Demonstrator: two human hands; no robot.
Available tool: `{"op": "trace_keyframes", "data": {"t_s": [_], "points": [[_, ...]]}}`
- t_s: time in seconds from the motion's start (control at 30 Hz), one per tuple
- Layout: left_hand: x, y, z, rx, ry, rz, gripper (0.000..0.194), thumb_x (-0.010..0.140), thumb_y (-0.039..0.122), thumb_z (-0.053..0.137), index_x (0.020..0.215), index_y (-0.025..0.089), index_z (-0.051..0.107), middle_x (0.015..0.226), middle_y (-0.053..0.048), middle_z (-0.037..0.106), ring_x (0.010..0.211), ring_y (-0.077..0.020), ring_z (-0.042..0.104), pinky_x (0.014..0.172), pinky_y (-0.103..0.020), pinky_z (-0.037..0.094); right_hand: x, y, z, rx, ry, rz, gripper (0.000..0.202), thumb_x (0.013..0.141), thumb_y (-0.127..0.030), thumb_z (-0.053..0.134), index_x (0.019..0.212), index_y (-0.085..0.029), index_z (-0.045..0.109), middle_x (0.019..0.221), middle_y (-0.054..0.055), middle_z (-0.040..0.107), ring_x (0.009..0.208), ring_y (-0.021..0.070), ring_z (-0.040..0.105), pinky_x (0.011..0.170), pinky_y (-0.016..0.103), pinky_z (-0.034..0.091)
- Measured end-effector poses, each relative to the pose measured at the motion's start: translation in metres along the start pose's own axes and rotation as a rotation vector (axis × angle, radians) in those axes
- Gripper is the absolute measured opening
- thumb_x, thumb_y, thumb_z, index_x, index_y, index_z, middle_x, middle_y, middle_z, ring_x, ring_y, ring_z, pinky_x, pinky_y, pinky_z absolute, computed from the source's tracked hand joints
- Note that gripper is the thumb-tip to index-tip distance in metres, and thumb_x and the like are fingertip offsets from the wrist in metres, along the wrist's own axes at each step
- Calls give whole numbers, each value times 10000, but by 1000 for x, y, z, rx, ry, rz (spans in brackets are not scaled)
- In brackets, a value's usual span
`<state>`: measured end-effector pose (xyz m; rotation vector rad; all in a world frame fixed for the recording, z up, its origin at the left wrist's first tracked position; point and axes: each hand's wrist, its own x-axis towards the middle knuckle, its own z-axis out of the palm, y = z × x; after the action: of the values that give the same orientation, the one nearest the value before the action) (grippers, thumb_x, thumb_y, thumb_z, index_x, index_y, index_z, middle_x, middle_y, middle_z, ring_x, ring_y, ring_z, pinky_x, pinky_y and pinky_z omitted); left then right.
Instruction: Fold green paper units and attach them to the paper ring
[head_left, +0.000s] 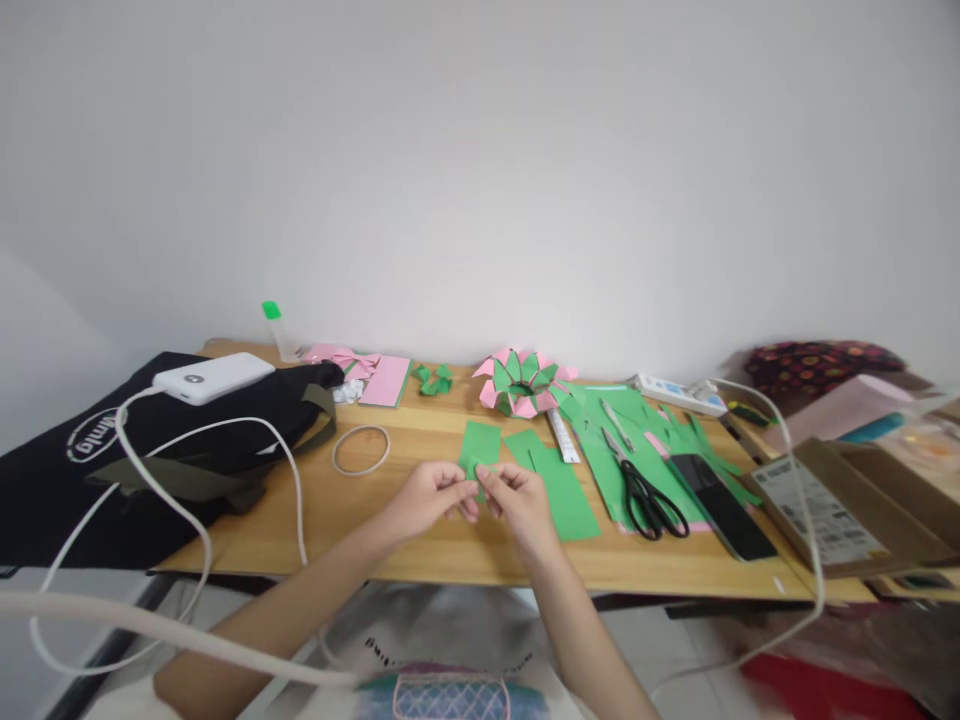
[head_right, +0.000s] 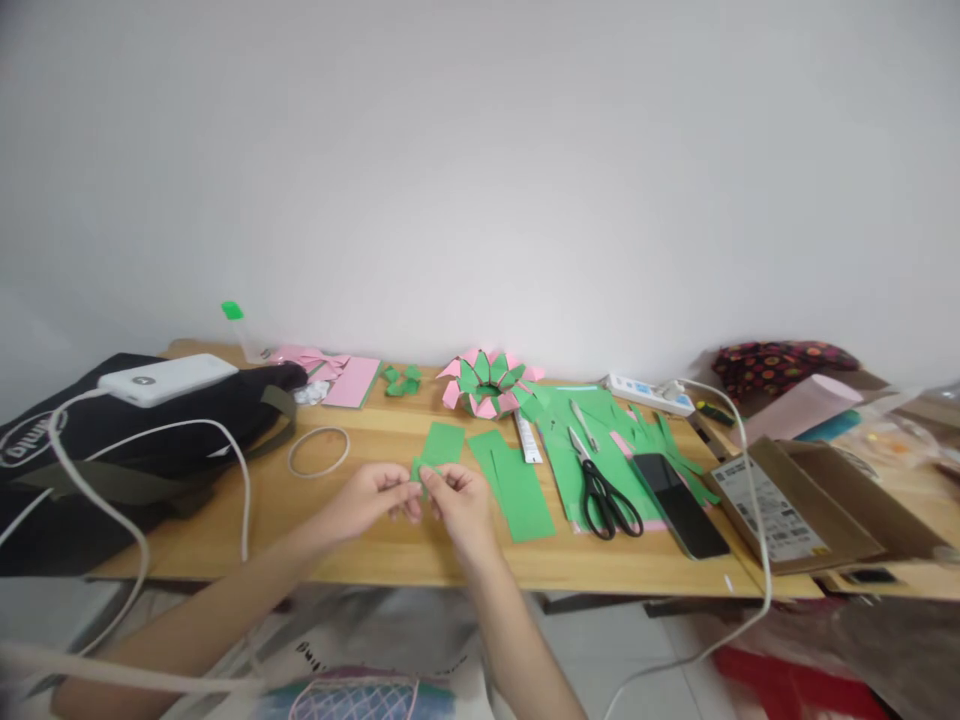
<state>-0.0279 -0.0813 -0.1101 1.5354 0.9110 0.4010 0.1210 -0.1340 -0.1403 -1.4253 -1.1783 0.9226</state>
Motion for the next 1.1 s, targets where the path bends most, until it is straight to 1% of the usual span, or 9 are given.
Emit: {"op": "trace_keyframes", "data": {"t_s": [0.07, 0.23, 0.37, 0.5, 0.57, 0.63, 0.77, 0.97, 1.1], "points": [[19, -1, -15, 63, 2, -111, 327, 943, 344, 590, 1204, 147, 582, 1186, -95, 620, 1007, -217, 638, 854, -421, 559, 4, 10, -3, -88, 4, 5, 305, 938, -373, 581, 1149, -153, 599, 1093, 57, 651, 892, 170, 658, 760, 357, 573], [83, 10, -61, 261, 76, -289, 352, 941, 337, 594, 1241, 155, 564, 1236, -103, 596, 1050, -232, 624, 878, -441, 551, 5, 17, -14, -398, 50, -116, 203, 911, -229, 548, 1014, -152, 704, 969, 107, 717, 926, 241, 666, 859, 422, 539], [104, 16, -75, 485, 118, -312, 350, 938, 347, 596, 1227, 151, 575, 1230, -94, 601, 1053, -244, 623, 880, -439, 551, -5, 16, -17, -639, -3, -260, 284, 871, -136, 556, 1111, -168, 705, 1278, 171, 650, 1219, 332, 575, 1014, 520, 455], [84, 13, -62, 681, 105, -214, 348, 940, 339, 594, 1234, 154, 569, 1233, -100, 599, 1050, -234, 624, 879, -440, 550, -29, 25, -14, -785, -68, -418, 373, 835, -296, 695, 1178, -151, 676, 1288, 158, 660, 1203, 347, 598, 1010, 515, 479], [69, 8, -52, 735, 117, -154, 234, 920, 315, 601, 1056, 134, 663, 1087, -92, 675, 1014, -251, 638, 896, -424, 524, -46, 30, -15, -823, -68, -486, 400, 836, -370, 698, 1163, -141, 679, 1252, 151, 684, 1157, 344, 627, 984, 514, 497], [55, 3, -45, 747, 122, -106, 185, 889, 290, 591, 902, 146, 707, 925, -73, 725, 937, -255, 665, 867, -374, 502, -62, 34, -16, -836, -49, -556, 353, 878, -364, 653, 1155, -148, 676, 1185, 117, 723, 1114, 301, 654, 984, 478, 501], [34, -4, -39, 721, 121, -77, 262, 872, 344, 544, 919, 152, 715, 884, -77, 740, 835, -237, 660, 784, -336, 479, -84, 38, -22, -799, -12, -670, 194, 927, -270, 601, 1077, -187, 692, 1040, 58, 774, 1006, 213, 693, 950, 391, 509], [11, -4, -41, 617, 6, -104, 262, 833, 366, 557, 838, 152, 707, 796, -49, 722, 721, -190, 619, 686, -287, 446, -92, 42, -26, -646, -29, -589, 216, 883, -143, 635, 1072, -218, 709, 1095, 78, 761, 1024, 228, 691, 917, 413, 519], [-5, -6, -39, 462, -192, -137, 201, 742, 313, 643, 622, 155, 675, 580, -18, 663, 556, -156, 576, 590, -270, 420, -95, 32, -28, -459, 73, -432, 231, 870, -124, 616, 1029, -250, 727, 984, 60, 779, 921, 211, 716, 833, 385, 564]]}}
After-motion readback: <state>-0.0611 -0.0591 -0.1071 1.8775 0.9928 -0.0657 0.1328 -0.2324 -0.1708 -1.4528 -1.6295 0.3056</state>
